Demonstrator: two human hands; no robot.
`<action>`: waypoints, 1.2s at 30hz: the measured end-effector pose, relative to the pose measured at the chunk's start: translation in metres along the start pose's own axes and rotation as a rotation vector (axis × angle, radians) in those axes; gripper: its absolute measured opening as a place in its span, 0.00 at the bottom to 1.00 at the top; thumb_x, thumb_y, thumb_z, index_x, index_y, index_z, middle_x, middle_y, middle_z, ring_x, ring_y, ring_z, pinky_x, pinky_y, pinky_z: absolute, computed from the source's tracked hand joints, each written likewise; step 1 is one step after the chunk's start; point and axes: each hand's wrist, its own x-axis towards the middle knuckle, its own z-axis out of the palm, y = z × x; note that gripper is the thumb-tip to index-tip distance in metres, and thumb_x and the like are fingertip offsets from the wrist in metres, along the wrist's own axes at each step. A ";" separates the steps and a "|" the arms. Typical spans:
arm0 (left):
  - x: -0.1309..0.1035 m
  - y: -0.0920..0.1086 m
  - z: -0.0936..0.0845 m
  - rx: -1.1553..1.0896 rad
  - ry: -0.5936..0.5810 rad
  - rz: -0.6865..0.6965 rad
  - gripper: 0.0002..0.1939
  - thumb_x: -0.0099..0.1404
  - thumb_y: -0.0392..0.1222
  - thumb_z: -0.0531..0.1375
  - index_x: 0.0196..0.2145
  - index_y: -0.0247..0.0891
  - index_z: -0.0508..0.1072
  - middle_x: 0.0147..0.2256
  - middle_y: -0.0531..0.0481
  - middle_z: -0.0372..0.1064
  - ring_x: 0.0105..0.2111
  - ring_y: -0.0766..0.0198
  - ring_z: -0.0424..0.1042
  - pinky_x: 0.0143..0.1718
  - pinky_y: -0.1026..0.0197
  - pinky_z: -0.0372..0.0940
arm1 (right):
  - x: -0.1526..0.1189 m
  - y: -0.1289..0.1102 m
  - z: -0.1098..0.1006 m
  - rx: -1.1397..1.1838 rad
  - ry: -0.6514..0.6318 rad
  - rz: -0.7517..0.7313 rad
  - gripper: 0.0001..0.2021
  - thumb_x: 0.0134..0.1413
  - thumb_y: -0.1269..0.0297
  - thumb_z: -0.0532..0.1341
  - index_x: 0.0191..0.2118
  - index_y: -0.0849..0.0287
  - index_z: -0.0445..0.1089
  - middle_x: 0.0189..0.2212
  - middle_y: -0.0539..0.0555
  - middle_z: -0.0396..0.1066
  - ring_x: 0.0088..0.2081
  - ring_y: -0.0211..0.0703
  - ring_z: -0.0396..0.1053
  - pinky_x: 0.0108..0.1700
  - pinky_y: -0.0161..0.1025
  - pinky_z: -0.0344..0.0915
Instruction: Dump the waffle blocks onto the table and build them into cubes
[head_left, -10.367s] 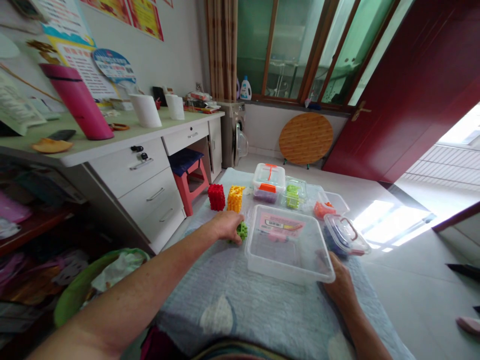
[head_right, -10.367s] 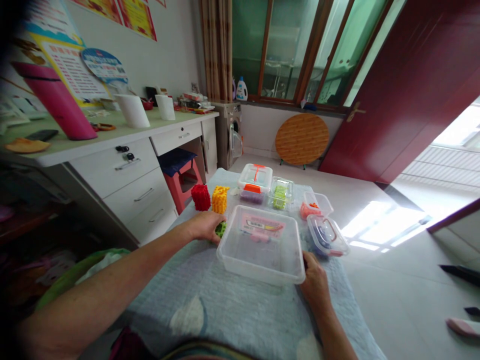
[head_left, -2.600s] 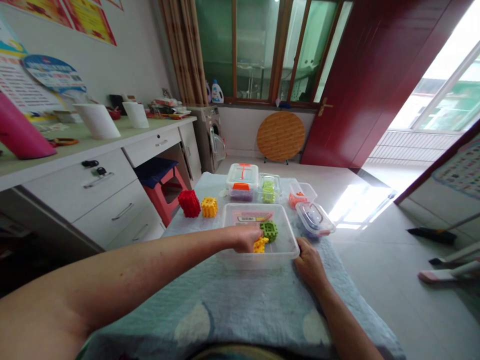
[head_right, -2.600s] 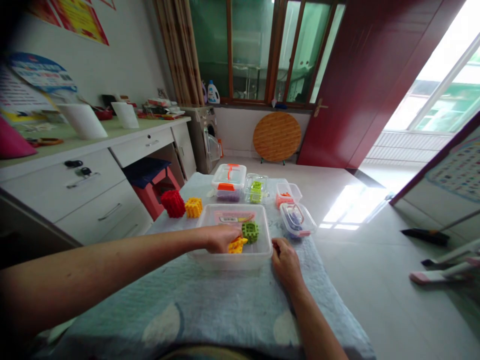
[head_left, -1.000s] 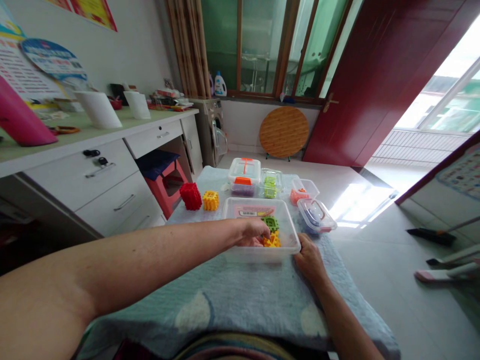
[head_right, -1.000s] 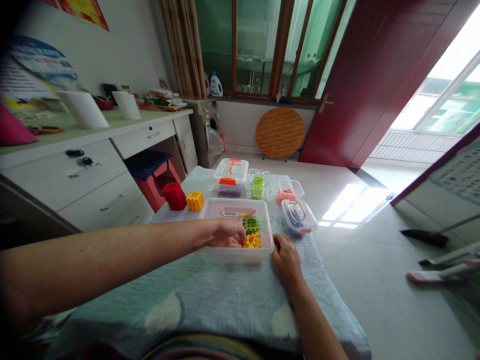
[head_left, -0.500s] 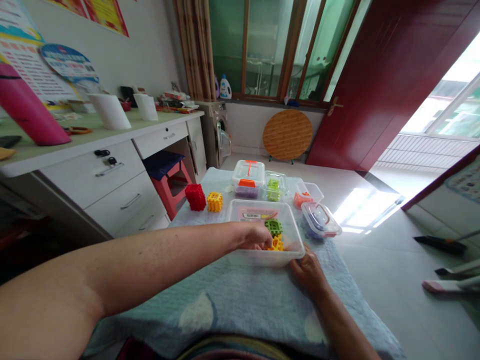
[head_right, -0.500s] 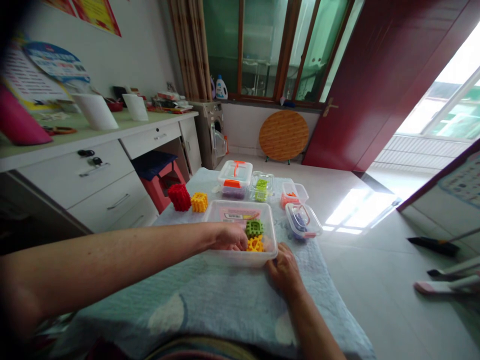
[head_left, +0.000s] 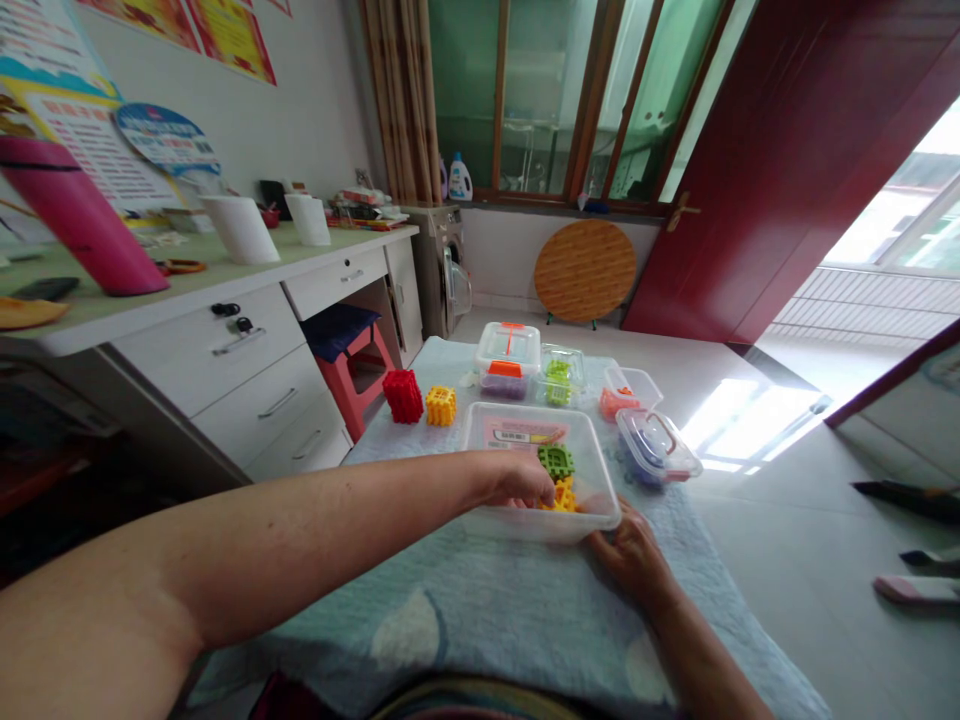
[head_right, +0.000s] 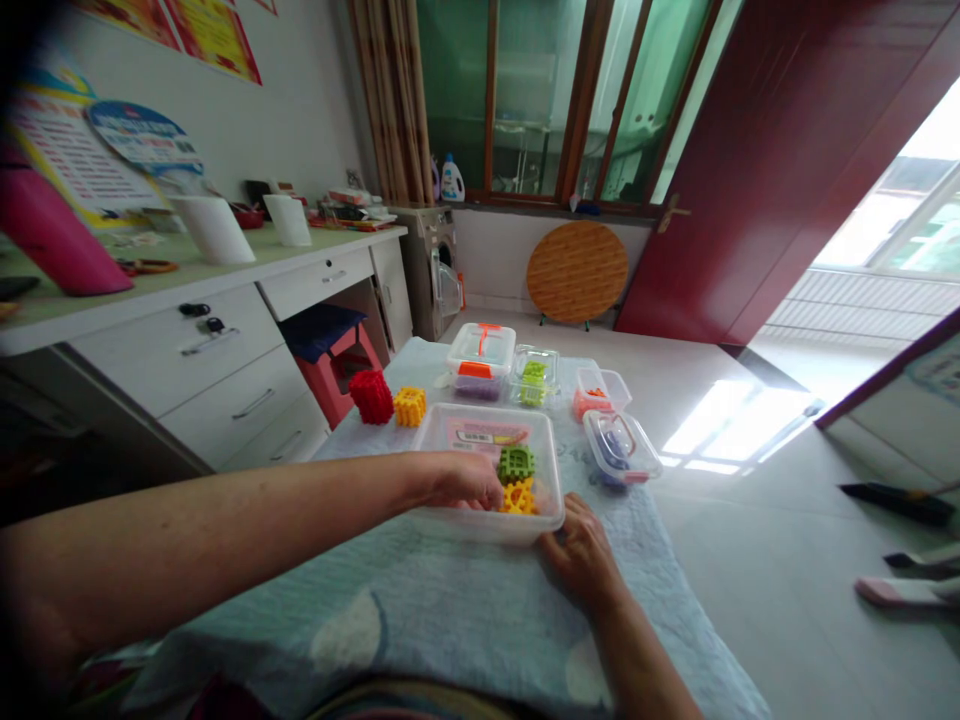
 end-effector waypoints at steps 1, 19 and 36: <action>-0.004 0.002 0.000 0.018 0.017 -0.021 0.07 0.49 0.33 0.59 0.30 0.35 0.71 0.23 0.53 0.66 0.25 0.64 0.69 0.24 0.65 0.64 | 0.000 0.000 0.000 0.005 -0.002 0.003 0.12 0.58 0.63 0.56 0.25 0.57 0.69 0.25 0.53 0.71 0.36 0.46 0.70 0.41 0.39 0.66; -0.016 -0.048 -0.169 1.061 0.547 0.058 0.40 0.51 0.36 0.65 0.61 0.37 0.58 0.59 0.35 0.62 0.61 0.44 0.56 0.60 0.43 0.49 | 0.003 0.005 0.000 0.050 0.089 0.151 0.10 0.52 0.64 0.55 0.26 0.58 0.72 0.28 0.54 0.73 0.31 0.44 0.69 0.36 0.37 0.65; 0.035 -0.066 -0.174 1.162 0.398 -0.103 0.49 0.41 0.31 0.69 0.61 0.38 0.59 0.52 0.35 0.71 0.52 0.44 0.68 0.58 0.47 0.52 | 0.006 0.001 0.000 0.064 0.091 0.168 0.09 0.50 0.65 0.55 0.26 0.58 0.71 0.28 0.54 0.73 0.31 0.44 0.70 0.35 0.37 0.65</action>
